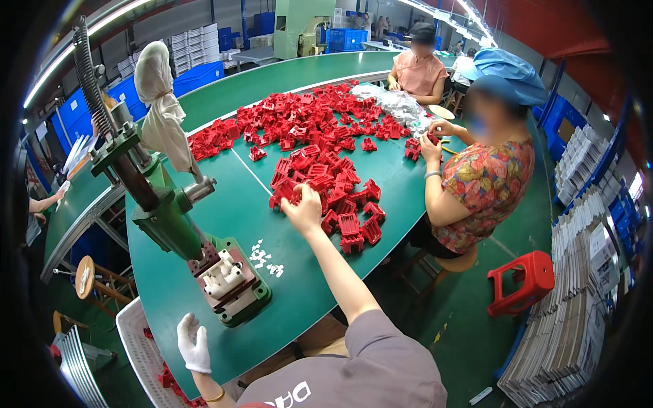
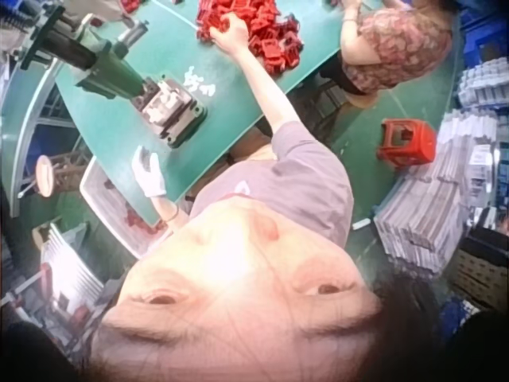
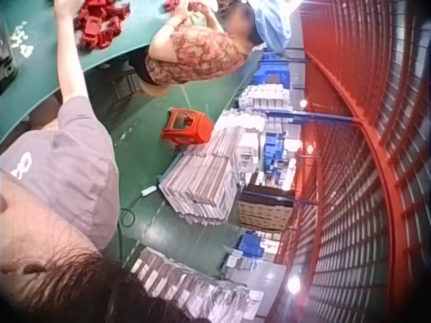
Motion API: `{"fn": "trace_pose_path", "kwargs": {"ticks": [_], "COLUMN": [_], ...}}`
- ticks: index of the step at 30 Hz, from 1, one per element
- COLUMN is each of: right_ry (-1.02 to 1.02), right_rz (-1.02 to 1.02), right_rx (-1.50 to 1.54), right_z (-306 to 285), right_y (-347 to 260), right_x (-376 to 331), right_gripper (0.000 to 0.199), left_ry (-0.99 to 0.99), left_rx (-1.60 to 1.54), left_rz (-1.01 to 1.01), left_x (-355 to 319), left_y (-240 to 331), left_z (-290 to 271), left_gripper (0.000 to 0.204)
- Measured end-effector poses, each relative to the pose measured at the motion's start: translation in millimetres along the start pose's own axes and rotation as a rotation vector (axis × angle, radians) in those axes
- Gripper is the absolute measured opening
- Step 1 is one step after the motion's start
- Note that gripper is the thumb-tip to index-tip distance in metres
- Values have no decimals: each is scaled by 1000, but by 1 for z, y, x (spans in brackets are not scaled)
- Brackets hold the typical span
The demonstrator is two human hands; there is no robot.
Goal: Using a manual punch press to assemble or shape small red plastic components with white inserts.
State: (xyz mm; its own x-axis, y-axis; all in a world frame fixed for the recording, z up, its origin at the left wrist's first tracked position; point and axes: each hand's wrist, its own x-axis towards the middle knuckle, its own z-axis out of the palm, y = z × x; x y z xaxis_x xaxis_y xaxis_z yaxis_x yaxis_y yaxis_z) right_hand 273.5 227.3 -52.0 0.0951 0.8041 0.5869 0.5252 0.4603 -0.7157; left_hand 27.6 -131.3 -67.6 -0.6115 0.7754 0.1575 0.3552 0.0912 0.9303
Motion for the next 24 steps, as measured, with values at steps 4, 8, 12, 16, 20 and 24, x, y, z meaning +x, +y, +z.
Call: {"fn": "trace_pose_path", "kwargs": {"ticks": [4,8,12,16,20,24], "right_ry": [-439,-836,-993,-942,-997,-1078], "right_rz": [-68,-69,-175,-184,-87,25], "right_rx": [377,423,479,467,550,668], "right_z": [-57,-99,-107,-108,-107,-99], "right_y": [-40,-78,-100,-100,-97,-96], "right_x": [-59,-109,-134,-139,-143,-151], "right_gripper": [43,47,48,48,49,46], "left_ry": [-190,-435,-614,-574,-521,-538], "left_rx": [-70,-149,42,7,-16,-154], "left_rz": [194,217,302,424,329,113], "left_x": [1,-1,7,5,-3,-10], "left_y": [27,54,65,58,46,36], "left_z": [18,50,67,70,69,73], "left_gripper": [54,79,76,71,72,67]}}
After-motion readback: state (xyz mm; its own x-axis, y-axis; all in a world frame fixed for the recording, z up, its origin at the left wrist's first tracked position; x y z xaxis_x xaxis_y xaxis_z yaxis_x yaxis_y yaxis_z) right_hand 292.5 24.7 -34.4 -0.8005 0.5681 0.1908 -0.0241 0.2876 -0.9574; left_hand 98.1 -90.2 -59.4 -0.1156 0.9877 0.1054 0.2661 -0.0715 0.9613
